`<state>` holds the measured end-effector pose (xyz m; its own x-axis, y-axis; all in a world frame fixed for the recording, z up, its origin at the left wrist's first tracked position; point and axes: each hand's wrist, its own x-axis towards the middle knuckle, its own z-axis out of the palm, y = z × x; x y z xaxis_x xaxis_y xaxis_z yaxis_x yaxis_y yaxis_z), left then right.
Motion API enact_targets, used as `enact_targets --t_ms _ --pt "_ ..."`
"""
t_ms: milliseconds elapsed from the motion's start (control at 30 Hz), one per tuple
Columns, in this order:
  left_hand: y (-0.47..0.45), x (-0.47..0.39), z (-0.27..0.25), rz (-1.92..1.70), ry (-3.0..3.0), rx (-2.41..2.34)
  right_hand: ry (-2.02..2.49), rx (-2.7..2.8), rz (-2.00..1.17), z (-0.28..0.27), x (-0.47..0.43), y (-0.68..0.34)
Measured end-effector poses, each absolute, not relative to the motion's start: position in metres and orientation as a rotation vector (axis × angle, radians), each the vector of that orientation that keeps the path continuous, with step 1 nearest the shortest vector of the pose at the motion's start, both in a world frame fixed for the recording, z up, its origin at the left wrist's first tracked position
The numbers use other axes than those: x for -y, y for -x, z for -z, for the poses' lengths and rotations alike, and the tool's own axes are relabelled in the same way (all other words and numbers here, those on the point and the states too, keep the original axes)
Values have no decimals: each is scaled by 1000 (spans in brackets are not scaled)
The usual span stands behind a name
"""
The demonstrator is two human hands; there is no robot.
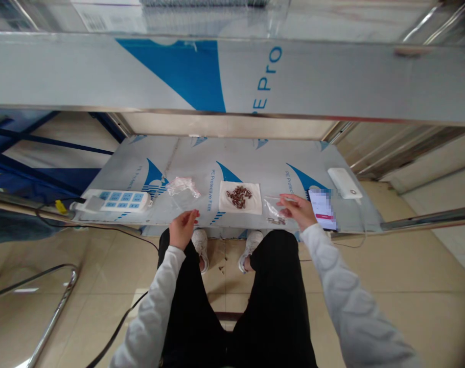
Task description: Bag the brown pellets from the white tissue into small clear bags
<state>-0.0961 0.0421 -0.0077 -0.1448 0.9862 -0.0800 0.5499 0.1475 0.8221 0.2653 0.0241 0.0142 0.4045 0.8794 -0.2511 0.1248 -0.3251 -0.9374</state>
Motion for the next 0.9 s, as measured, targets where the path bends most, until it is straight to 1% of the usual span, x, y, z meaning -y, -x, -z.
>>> enact_targets --t_ms 100,200,300,400,467,600,767,900 --pt "118 -68 15 -835 -1476 -2016 1838 857 -858 6 -57 -295" --pt "118 -88 15 -767 -1538 -2128 1912 849 -662 15 -75 -310" --pt "102 -106 14 -642 -1572 -2178 1955 877 -450 16 -71 -308" --pt "85 -125 17 -481 -1505 -2253 1939 1051 -314 16 -46 -288" --pt "79 -137 19 -374 -1459 -2277 1869 1164 -319 17 -22 -269" --pt "80 -143 23 -271 -1466 -2254 1765 1188 -459 20 21 -231" --pt "90 -132 26 -285 -1518 -2224 1714 1221 -611 19 42 -198" --pt "95 -123 17 -354 -1534 -2235 1649 1283 -685 12 45 -175"
